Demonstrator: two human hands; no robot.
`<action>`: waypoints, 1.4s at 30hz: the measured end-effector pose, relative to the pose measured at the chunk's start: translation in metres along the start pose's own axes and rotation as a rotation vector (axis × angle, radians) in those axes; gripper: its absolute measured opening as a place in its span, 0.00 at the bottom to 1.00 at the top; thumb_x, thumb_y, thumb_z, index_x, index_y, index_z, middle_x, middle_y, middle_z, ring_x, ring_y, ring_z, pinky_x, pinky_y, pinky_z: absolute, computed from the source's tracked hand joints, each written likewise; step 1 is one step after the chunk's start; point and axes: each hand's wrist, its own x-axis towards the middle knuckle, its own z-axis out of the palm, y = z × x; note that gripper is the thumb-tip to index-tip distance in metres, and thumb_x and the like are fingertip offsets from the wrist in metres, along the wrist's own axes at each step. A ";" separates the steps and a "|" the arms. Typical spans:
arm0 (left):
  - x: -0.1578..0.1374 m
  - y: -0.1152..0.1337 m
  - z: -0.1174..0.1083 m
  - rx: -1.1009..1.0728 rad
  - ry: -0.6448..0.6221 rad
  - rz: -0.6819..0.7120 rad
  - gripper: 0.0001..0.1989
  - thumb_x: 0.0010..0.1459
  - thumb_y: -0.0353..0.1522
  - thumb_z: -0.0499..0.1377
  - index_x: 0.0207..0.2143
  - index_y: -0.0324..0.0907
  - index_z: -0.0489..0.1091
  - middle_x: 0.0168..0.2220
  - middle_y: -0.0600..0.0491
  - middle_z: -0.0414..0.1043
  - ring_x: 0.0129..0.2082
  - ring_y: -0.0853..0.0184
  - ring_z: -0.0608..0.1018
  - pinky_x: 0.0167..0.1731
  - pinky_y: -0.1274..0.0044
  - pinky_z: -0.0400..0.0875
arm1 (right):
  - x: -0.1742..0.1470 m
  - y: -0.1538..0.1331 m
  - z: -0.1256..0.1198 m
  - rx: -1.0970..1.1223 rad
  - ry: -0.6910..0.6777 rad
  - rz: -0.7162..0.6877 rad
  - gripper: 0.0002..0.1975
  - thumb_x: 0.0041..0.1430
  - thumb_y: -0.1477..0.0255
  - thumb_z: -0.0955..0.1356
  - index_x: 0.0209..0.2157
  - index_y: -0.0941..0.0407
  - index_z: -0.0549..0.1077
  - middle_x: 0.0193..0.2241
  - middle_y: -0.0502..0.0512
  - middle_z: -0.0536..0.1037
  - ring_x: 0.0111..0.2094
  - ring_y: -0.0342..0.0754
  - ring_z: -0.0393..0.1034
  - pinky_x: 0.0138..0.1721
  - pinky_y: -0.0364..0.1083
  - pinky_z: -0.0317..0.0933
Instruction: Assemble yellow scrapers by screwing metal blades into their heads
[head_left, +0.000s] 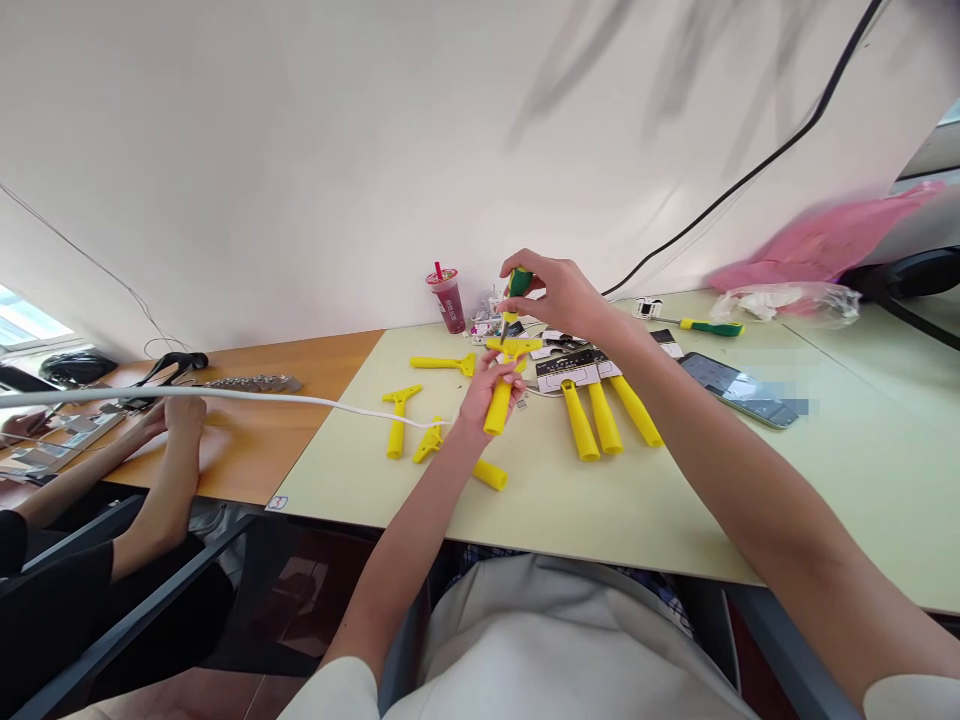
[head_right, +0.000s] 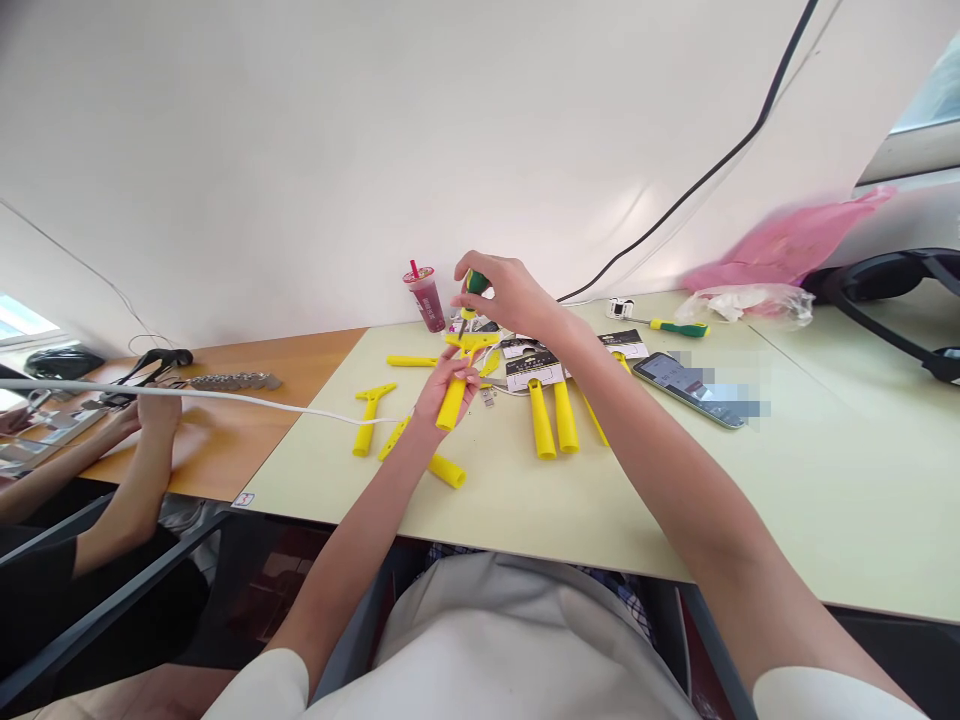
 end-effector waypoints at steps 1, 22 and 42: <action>0.002 0.005 -0.001 0.021 0.005 0.040 0.28 0.55 0.16 0.69 0.51 0.49 0.66 0.47 0.56 0.76 0.24 0.82 0.70 0.33 0.84 0.72 | 0.000 -0.001 0.001 0.000 -0.002 -0.004 0.17 0.67 0.56 0.75 0.50 0.50 0.77 0.42 0.58 0.86 0.41 0.57 0.78 0.49 0.56 0.70; 0.006 0.083 -0.052 0.111 0.006 0.366 0.25 0.61 0.19 0.67 0.55 0.52 0.75 0.55 0.53 0.80 0.24 0.82 0.67 0.34 0.84 0.72 | -0.001 0.013 0.011 -0.238 -0.446 0.113 0.15 0.68 0.53 0.75 0.39 0.50 0.79 0.32 0.53 0.81 0.34 0.54 0.72 0.38 0.50 0.59; 0.000 0.067 -0.048 0.153 -0.090 0.287 0.36 0.57 0.20 0.71 0.63 0.57 0.72 0.45 0.57 0.76 0.24 0.81 0.69 0.33 0.83 0.73 | -0.006 0.030 0.026 -0.308 -0.573 0.259 0.15 0.65 0.54 0.74 0.40 0.51 0.78 0.39 0.59 0.84 0.38 0.58 0.76 0.39 0.52 0.63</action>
